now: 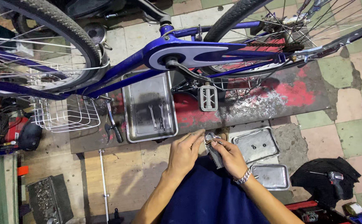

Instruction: The person repairs a blue bicycle by first using a wrench to tighten the rear wheel axle nut. They then use a cordless impact driver to remove bolts from the chain guard and detach the guard from the frame. Finally, the person reattaches the chain guard and secures it with the bolts.

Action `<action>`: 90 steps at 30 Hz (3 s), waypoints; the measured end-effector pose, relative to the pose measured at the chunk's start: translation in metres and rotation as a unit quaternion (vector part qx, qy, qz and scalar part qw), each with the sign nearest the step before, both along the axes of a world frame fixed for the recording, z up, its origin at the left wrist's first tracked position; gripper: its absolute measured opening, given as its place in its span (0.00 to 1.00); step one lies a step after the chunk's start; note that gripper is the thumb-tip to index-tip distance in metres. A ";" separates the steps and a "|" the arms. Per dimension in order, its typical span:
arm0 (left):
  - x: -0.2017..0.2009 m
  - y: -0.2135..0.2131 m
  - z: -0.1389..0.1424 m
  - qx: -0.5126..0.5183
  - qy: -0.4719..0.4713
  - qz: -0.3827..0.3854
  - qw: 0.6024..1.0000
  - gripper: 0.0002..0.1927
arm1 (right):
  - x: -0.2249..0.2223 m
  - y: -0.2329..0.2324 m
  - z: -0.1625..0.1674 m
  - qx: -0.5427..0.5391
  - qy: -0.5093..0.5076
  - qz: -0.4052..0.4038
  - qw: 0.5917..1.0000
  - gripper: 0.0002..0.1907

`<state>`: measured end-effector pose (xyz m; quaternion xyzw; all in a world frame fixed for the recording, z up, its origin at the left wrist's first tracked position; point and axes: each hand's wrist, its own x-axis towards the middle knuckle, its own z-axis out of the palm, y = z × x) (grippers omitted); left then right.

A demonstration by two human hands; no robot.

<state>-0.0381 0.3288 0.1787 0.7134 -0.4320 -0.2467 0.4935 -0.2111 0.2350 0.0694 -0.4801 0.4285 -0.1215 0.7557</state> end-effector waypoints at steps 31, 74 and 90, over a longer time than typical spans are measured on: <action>0.029 0.009 -0.004 -0.025 -0.048 -0.084 0.995 0.12 | 0.014 -0.001 0.011 0.013 -0.016 0.063 0.998 0.18; 0.034 0.008 -0.017 0.056 -0.055 -0.038 0.996 0.06 | 0.035 0.003 0.009 -0.072 0.027 0.081 0.994 0.17; 0.047 0.014 -0.025 -0.045 -0.118 -0.143 0.982 0.11 | 0.026 0.003 -0.006 -0.002 0.024 0.078 0.997 0.14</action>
